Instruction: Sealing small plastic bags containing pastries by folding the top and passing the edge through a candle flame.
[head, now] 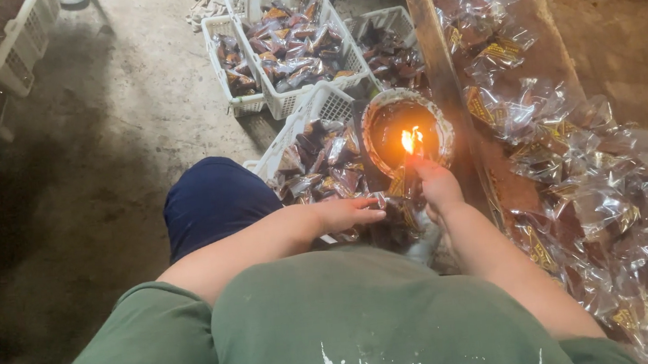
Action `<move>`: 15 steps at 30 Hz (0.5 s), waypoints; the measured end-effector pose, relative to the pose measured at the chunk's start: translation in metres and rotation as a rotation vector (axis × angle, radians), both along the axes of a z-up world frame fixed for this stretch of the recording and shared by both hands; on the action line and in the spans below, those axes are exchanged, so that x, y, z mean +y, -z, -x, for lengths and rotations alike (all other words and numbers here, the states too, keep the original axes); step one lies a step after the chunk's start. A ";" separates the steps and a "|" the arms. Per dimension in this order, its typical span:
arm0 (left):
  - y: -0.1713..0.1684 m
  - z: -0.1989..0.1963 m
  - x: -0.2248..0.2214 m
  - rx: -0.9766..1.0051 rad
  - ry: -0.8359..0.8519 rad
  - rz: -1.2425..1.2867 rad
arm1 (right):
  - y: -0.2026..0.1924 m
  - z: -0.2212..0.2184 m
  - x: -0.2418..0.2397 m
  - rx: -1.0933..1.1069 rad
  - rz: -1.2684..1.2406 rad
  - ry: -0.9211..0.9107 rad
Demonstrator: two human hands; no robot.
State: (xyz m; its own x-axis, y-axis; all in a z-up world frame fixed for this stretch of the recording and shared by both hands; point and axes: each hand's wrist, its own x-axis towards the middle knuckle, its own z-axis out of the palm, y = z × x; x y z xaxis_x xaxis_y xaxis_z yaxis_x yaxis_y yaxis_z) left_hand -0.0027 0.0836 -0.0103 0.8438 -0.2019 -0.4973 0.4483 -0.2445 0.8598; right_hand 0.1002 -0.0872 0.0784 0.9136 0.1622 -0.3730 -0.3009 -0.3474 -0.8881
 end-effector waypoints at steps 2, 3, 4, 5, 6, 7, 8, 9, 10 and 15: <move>0.002 -0.004 -0.001 -0.043 0.060 -0.018 | -0.019 0.009 0.008 -0.023 0.041 -0.038; 0.004 -0.006 -0.001 -0.080 0.121 -0.034 | -0.028 0.014 0.012 -0.042 0.083 -0.077; -0.001 -0.003 0.001 -0.079 0.119 -0.035 | -0.029 0.015 0.010 -0.041 0.082 -0.078; -0.006 -0.001 0.004 -0.079 0.143 -0.058 | -0.030 0.017 0.008 0.014 0.045 -0.057; -0.011 0.003 0.006 -0.077 0.167 -0.079 | -0.031 0.020 0.006 0.072 0.010 -0.036; -0.014 0.004 0.005 -0.073 0.165 -0.079 | -0.005 0.009 -0.005 0.076 0.010 -0.038; -0.016 0.006 0.003 -0.075 0.112 -0.051 | 0.021 -0.001 -0.019 0.094 -0.001 -0.055; -0.019 0.007 0.000 -0.077 0.058 -0.023 | 0.047 -0.011 -0.033 0.111 -0.012 -0.072; -0.008 0.003 -0.003 -0.073 0.064 -0.023 | 0.040 0.000 -0.033 0.116 -0.013 -0.067; 0.003 -0.008 -0.005 -0.181 -0.123 0.258 | 0.020 0.046 -0.038 0.318 0.094 -0.168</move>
State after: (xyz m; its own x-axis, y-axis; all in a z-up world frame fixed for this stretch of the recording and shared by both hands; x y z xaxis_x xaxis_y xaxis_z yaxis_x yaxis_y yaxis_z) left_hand 0.0051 0.0788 -0.0131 0.9394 -0.1930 -0.2833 0.2957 0.0381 0.9545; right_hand 0.0540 -0.1257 0.0587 0.7132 0.2514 -0.6544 -0.4887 -0.4909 -0.7212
